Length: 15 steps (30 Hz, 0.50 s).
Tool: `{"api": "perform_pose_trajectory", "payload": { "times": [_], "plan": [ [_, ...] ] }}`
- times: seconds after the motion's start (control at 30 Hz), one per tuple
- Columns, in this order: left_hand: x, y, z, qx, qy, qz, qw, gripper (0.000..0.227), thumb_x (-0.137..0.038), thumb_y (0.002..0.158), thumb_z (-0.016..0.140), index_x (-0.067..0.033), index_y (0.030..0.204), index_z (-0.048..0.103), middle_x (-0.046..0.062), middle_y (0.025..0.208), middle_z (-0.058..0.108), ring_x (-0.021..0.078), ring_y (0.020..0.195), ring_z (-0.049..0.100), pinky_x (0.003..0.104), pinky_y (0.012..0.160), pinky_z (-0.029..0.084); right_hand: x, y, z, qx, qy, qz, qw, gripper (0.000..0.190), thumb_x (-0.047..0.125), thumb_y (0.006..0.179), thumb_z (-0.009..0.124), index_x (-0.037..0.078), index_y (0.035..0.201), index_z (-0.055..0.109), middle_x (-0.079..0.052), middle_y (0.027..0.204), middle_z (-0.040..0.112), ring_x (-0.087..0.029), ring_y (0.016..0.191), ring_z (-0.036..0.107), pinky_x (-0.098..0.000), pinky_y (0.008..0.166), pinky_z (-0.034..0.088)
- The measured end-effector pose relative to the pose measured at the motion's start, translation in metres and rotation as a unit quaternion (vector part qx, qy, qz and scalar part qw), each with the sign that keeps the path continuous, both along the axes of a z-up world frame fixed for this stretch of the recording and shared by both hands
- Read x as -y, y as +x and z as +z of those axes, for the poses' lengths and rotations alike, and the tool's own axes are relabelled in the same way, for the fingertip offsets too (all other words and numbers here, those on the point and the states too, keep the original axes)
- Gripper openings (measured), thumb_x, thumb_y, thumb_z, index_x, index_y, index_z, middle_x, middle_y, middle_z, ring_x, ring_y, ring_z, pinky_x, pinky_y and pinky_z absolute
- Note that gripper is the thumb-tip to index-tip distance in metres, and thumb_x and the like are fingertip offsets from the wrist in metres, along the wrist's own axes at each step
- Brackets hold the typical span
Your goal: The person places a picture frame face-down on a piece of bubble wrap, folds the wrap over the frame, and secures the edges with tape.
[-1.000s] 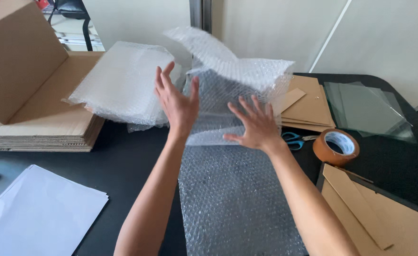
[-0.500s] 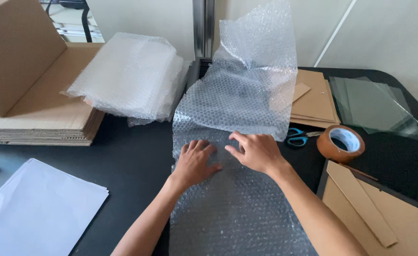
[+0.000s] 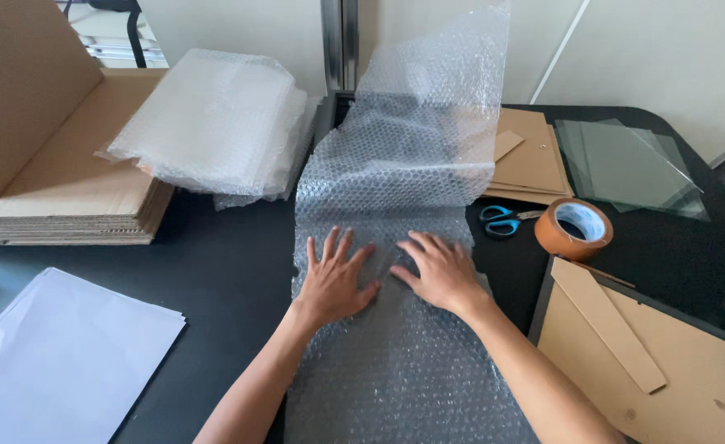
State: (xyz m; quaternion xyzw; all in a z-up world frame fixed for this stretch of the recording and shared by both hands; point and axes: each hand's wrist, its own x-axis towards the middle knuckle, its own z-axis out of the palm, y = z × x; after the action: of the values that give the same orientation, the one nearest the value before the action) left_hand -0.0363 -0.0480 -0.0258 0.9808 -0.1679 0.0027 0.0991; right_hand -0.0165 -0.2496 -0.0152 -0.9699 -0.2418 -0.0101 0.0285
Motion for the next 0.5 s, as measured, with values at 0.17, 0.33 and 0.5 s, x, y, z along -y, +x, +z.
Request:
{"api": "perform_pose_trajectory", "payload": {
  "times": [0.17,0.33,0.5],
  "plan": [
    [0.000,-0.008,0.005,0.010,0.000,-0.012,1.000,0.065,-0.055,0.084,0.042,-0.0258,0.142,0.039,0.013,0.150,0.031,0.0346,0.141,0.021,0.064,0.109,0.013,-0.006,-0.023,0.026,-0.092,0.026,-0.052,0.994,0.060,0.052,0.095,0.035,0.017,0.143,0.035,-0.016,0.149,0.031,-0.040,0.136,0.029,-0.0648,0.102,0.031],
    [0.007,-0.008,-0.002,0.081,0.020,-0.031,0.996,0.062,-0.054,0.086,0.044,-0.0230,0.139,0.044,0.014,0.146,0.036,0.0347,0.139,0.025,0.064,0.108,0.014,0.016,-0.040,0.026,-0.089,0.002,-0.030,0.996,0.061,0.053,0.095,0.035,0.018,0.145,0.034,-0.017,0.149,0.030,-0.038,0.138,0.027,-0.0611,0.104,0.030],
    [0.021,-0.009,-0.020,0.074,-0.003,-0.072,0.995,0.048,-0.053,0.089,0.041,-0.0246,0.126,0.053,0.006,0.125,0.048,0.0264,0.125,0.040,0.057,0.105,0.027,0.038,-0.056,0.016,-0.090,-0.014,-0.032,0.995,0.058,0.052,0.095,0.037,0.018,0.143,0.037,-0.014,0.148,0.033,-0.035,0.139,0.028,-0.0576,0.107,0.029]
  ]
}}
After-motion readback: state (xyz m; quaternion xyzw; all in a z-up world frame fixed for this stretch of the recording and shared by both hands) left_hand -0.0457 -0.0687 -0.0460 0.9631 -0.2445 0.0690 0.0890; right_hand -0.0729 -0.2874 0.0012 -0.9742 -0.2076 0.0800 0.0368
